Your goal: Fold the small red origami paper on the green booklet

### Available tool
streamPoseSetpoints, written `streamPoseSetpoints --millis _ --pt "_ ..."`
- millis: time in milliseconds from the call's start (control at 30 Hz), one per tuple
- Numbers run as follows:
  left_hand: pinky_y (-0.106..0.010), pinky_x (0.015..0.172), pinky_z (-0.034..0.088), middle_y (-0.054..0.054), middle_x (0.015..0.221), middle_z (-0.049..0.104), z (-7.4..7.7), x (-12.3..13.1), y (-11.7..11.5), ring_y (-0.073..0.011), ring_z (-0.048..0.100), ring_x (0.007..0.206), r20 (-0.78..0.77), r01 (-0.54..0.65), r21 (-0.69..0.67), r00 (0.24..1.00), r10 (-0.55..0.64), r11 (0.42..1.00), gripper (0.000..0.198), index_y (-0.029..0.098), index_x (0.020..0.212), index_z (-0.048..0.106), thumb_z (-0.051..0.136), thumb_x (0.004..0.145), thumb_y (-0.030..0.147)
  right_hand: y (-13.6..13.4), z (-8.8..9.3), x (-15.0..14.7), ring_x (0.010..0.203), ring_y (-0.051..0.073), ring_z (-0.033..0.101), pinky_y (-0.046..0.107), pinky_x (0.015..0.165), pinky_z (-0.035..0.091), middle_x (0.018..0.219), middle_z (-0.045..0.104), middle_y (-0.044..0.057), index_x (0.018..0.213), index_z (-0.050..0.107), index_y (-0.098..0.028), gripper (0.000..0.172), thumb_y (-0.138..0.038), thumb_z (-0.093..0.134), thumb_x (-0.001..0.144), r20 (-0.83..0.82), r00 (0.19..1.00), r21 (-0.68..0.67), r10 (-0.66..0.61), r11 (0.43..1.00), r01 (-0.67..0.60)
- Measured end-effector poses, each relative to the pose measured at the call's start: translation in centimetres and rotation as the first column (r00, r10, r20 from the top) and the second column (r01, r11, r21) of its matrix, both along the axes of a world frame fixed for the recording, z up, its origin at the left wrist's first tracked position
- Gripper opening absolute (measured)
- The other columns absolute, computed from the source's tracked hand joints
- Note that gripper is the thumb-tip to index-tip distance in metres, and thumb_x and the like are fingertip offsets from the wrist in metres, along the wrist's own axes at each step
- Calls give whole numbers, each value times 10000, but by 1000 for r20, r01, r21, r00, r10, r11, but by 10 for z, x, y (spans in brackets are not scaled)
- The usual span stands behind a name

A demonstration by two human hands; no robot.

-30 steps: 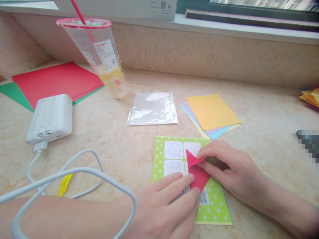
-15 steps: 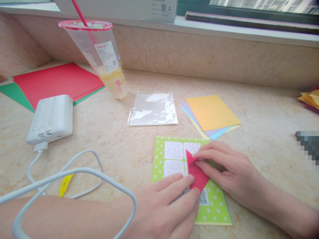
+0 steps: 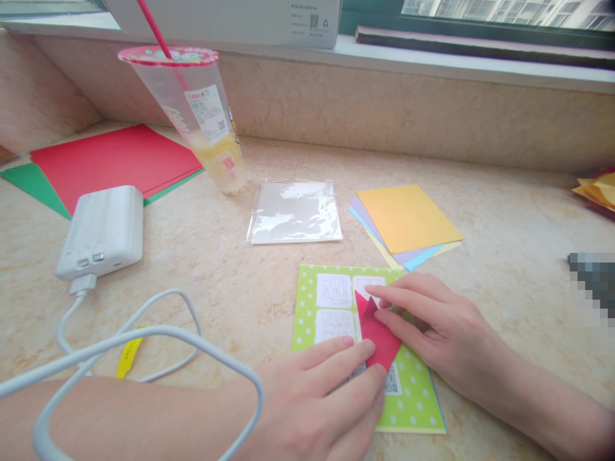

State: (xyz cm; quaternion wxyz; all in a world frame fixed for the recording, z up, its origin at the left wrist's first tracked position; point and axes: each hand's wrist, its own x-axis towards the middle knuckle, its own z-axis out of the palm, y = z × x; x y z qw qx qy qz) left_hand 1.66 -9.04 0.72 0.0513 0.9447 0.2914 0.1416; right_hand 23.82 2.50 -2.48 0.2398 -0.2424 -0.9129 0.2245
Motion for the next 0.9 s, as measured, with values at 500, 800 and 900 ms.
streamPoseSetpoints --millis 500,800,900 --pt "-498 1076 514 -227 1339 651 -16 2 -6 -387 616 1268 73 -70 110 995 62 991 409 52 1259 656 451 993 286 1 15 8 1104 251 563 451 948 525 1166 584 89 1259 617 -243 250 -220 481 1051 266 942 -43 206 978 -202" --pt "-441 1142 463 -195 1350 655 0 -4 -5 -310 601 1299 -35 -27 -11 999 27 1000 430 55 1328 620 400 1040 287 23 30 28 1249 239 538 446 1041 464 1383 564 12 1266 633 -403 239 -396 543 1044 435 821 -100 369 926 -363" --pt "-439 1186 409 -178 1398 624 -4 -1 -9 -314 543 1360 -20 -82 13 996 82 997 458 47 1385 589 345 1063 262 24 29 28 1186 249 577 447 995 472 1346 611 42 1233 670 -362 227 -360 536 1049 398 838 -4 373 914 -405"
